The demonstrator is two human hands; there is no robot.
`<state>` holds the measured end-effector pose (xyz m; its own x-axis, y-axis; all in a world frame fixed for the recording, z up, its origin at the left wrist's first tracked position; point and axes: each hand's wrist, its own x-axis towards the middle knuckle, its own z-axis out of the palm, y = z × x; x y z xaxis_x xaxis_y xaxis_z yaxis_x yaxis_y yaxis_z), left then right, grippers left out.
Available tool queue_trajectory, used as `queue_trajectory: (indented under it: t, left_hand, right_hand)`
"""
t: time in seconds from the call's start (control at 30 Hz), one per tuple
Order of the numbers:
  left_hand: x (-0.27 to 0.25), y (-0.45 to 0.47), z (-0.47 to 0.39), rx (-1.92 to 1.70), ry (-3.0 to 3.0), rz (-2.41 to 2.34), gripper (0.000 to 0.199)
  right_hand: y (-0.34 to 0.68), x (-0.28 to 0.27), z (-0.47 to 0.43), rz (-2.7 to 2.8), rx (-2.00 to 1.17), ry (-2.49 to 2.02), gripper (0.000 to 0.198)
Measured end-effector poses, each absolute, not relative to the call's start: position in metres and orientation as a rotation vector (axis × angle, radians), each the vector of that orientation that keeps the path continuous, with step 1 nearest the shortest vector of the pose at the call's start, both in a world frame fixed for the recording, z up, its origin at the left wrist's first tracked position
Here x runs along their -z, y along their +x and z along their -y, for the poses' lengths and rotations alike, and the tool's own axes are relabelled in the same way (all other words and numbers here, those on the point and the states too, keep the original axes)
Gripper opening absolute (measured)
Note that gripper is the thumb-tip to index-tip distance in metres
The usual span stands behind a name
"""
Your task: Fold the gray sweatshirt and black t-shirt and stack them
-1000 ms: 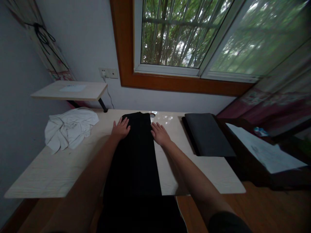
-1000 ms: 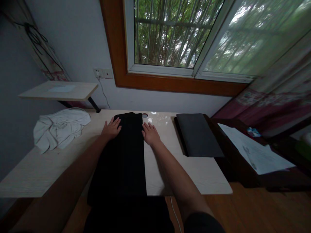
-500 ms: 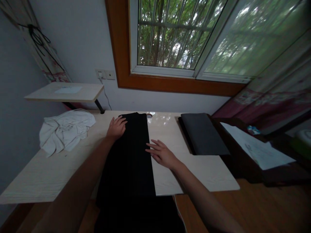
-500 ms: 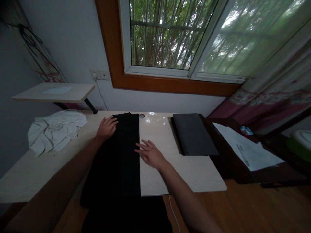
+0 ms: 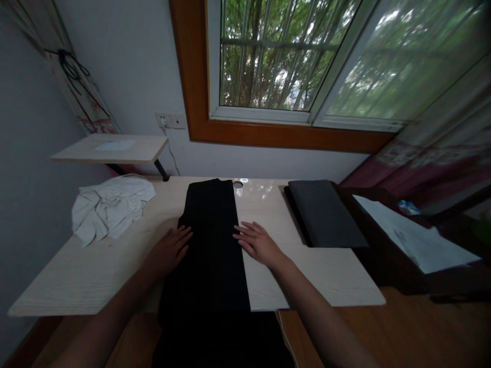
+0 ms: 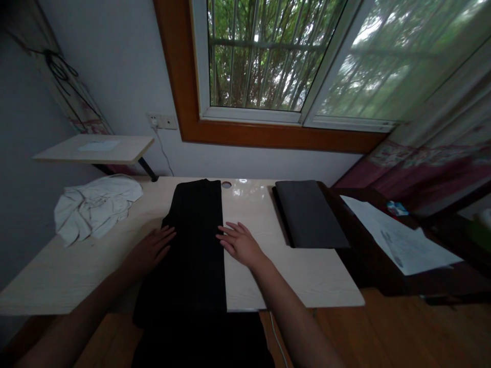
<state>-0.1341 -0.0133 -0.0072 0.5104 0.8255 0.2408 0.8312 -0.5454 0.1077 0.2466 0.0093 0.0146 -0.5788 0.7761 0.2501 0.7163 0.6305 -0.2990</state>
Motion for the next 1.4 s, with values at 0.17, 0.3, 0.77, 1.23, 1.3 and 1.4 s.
queue_trajectory:
  t: [0.17, 0.3, 0.77, 1.23, 1.3, 1.4]
  left_hand:
    - [0.01, -0.13, -0.006, 0.334, -2.717, 1.472, 0.051]
    - [0.01, -0.118, -0.038, 0.288, -2.711, 1.469, 0.05]
    - [0.015, -0.132, -0.059, 0.551, -2.703, 1.477, 0.042]
    - [-0.011, -0.147, 0.003, 0.452, -2.943, 1.233, 0.073]
    - [-0.013, -0.145, 0.004, 0.465, -2.968, 1.216, 0.077]
    - [-0.018, -0.141, 0.008, 0.485, -3.003, 1.185, 0.079]
  right_hand:
    - [0.247, -0.018, -0.021, 2.489, -0.221, -1.257, 0.032]
    - [0.252, -0.019, -0.042, 2.474, -0.183, -1.338, 0.033]
    - [0.264, -0.013, -0.04, 2.494, -0.19, -1.319, 0.053]
    - [0.27, -0.014, 0.003, 2.434, -0.431, -0.894, 0.047]
    - [0.269, -0.014, 0.004, 2.412, -0.454, -0.87, 0.043]
    - [0.269, -0.012, 0.005, 2.364, -0.481, -0.852, 0.037]
